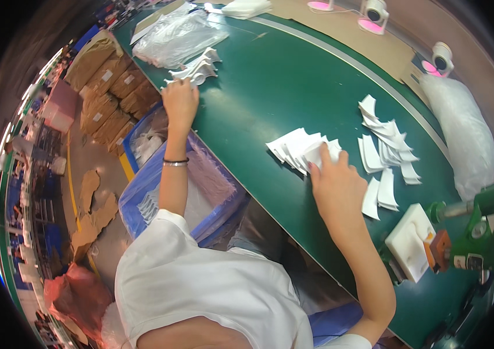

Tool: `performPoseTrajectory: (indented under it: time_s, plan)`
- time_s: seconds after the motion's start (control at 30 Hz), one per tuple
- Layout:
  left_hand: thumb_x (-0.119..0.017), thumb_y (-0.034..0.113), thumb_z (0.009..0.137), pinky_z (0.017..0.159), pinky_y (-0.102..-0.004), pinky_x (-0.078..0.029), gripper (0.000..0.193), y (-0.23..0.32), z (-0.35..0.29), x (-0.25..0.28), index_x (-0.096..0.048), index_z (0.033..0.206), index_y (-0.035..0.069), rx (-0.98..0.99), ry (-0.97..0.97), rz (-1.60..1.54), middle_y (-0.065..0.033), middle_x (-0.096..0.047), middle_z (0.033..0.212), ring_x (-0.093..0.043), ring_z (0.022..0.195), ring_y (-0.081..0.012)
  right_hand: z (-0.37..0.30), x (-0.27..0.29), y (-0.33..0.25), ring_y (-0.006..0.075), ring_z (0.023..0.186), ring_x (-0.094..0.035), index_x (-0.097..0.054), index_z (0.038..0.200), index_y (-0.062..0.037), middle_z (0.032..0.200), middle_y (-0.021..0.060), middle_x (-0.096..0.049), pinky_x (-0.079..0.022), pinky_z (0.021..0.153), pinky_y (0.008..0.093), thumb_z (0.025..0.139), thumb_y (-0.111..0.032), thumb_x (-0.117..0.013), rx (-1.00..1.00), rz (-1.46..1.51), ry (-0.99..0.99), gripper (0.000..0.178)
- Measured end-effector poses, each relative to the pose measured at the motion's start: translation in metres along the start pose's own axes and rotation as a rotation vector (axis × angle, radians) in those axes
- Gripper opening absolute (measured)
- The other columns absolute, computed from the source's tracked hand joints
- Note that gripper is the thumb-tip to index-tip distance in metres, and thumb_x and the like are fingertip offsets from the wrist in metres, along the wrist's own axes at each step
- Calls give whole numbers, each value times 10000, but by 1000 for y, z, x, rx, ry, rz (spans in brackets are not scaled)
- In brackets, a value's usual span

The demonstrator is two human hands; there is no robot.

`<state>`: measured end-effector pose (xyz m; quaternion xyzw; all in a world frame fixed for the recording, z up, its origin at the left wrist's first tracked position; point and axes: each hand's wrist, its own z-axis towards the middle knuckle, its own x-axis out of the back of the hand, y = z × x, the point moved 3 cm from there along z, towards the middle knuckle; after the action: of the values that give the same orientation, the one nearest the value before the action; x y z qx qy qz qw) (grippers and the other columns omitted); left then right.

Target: The person picks up a white plastic part from a blue bin, places it onto a green press machine, and presses it. They then remove the part and place it back into the blue bin, repeating this process with several more parts.

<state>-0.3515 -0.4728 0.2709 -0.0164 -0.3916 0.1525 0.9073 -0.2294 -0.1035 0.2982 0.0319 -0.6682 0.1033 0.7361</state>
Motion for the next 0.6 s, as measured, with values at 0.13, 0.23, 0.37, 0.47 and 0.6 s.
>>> performPoseTrajectory:
  time_s: [0.13,0.23,0.37,0.47,0.6]
  plan:
    - [-668,185,753,813,-425,-447,214,0,5,-14,-643,911,42,-110,-51,-43,-162,-662,842,-624,856,-313,-7,4,8,296,897,-619,-514,1288,-142,1045,123,-563,-524,665,426,879,-248,-614,57,41,20,435]
    - [-662,150,730,836,-415,-440,184,14,-1,-5,-642,882,50,-182,8,-11,-153,-665,824,-629,837,-291,-16,13,13,293,934,-606,-520,1277,-115,1052,115,-565,-534,692,417,850,-160,-647,87,68,39,447]
    - [-677,174,731,734,-413,-515,183,19,-6,7,-628,833,30,-178,-285,-152,-135,-662,777,-658,865,-290,-20,16,17,316,980,-565,-528,1249,-75,1058,129,-566,-476,803,421,819,-65,-650,77,164,1,447]
    - [-702,210,732,734,-426,-529,273,8,-4,19,-605,895,13,-162,-405,-287,-167,-638,869,-646,887,-332,-21,14,24,330,1014,-534,-528,1235,-44,1065,152,-558,-463,842,419,798,-35,-638,172,193,65,451]
    - [-733,176,729,758,-416,-502,302,25,11,62,-564,923,19,-334,-537,-660,-177,-599,923,-621,869,-345,-25,9,35,341,1032,-534,-556,1190,-19,1062,172,-558,-490,845,428,736,-4,-645,213,138,120,463]
